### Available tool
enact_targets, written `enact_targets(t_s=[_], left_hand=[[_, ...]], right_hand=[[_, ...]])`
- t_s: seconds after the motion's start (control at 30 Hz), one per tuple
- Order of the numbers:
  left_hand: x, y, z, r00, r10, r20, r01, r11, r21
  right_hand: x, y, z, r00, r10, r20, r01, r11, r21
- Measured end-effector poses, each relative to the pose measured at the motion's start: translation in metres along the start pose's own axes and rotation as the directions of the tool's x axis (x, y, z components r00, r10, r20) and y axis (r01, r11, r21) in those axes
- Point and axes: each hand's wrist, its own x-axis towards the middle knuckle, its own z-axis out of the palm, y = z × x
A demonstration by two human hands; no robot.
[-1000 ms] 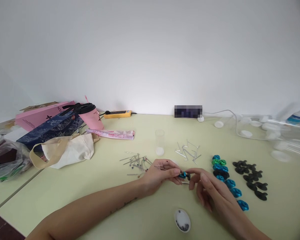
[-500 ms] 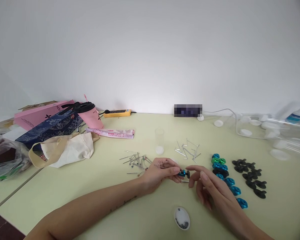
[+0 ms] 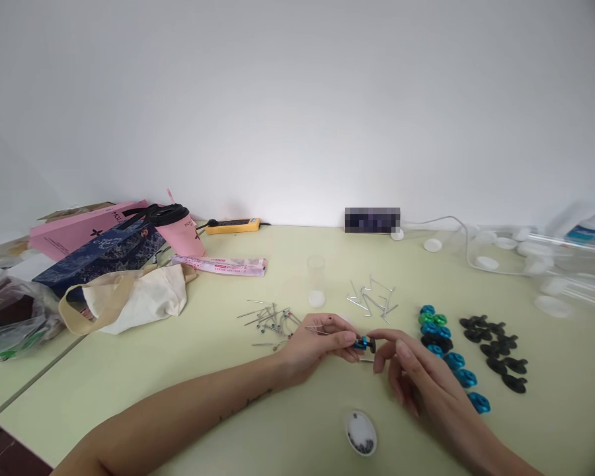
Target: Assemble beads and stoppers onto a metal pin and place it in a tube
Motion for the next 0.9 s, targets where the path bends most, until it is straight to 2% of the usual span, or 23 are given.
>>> enact_targets(t_s=[0.9], left_hand=[[0.0006, 0.0006, -0.0002, 1.0, -0.011, -0.029, 0.011, 1.0, -0.002]], right_hand=[[0.001, 0.0061, 0.0001, 1.0, -0.006, -0.003, 0.006, 1.0, -0.002]])
